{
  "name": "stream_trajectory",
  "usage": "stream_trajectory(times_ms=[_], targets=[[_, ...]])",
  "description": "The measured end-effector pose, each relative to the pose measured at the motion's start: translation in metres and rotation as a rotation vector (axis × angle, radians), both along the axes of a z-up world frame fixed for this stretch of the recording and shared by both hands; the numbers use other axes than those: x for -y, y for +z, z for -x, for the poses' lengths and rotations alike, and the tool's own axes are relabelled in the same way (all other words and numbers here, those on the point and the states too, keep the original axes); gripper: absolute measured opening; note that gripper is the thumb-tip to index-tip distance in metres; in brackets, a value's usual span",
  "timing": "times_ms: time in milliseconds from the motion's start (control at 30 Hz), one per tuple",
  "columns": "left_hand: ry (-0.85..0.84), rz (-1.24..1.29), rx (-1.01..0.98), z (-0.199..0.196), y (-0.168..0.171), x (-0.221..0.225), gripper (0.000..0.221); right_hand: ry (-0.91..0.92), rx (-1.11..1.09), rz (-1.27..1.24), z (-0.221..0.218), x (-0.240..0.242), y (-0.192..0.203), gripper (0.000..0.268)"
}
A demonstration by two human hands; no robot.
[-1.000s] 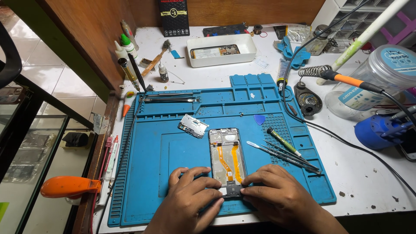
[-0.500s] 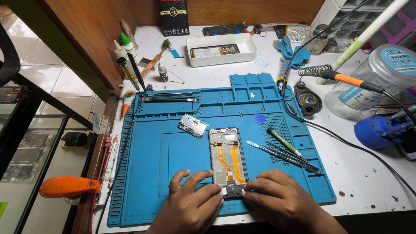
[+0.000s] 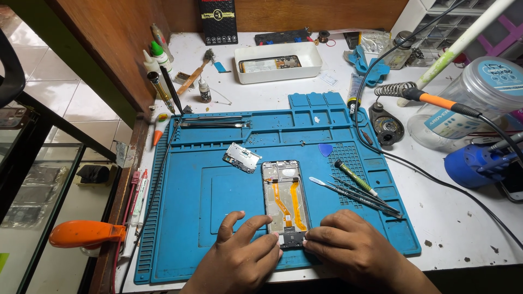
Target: Repairing a mobile phone by carefully assembling internal components and connecting ribbon cables on a repair mat.
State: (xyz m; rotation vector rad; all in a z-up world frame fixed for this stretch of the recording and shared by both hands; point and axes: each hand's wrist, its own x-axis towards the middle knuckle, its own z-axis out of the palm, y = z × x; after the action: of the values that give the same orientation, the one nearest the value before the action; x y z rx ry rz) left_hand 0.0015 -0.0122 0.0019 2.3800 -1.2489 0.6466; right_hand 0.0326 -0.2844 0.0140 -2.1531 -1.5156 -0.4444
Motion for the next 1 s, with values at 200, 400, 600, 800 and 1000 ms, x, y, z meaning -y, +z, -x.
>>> stream_trajectory(times_ms=[200,400,600,800,1000], targets=[[0.001,0.071,-0.01,-0.001,-0.004,-0.003,0.013,-0.012,0.001,0.005,0.004,0.005,-0.005,0.024],[0.011,0.034,0.018,-0.001,-0.008,-0.005,0.014,-0.018,0.049,0.053,0.001,0.003,-0.005,0.019],[-0.019,0.043,0.04,0.0,0.0,-0.002,0.012,-0.029,0.082,0.058,0.002,0.003,-0.002,0.02],[-0.014,0.017,0.067,0.0,0.0,-0.001,0.011,-0.046,0.063,0.035,0.004,0.001,0.0,0.019],[-0.04,0.163,-0.041,-0.004,0.005,-0.001,0.009,0.008,-0.024,-0.022,-0.002,0.01,-0.01,0.021]])
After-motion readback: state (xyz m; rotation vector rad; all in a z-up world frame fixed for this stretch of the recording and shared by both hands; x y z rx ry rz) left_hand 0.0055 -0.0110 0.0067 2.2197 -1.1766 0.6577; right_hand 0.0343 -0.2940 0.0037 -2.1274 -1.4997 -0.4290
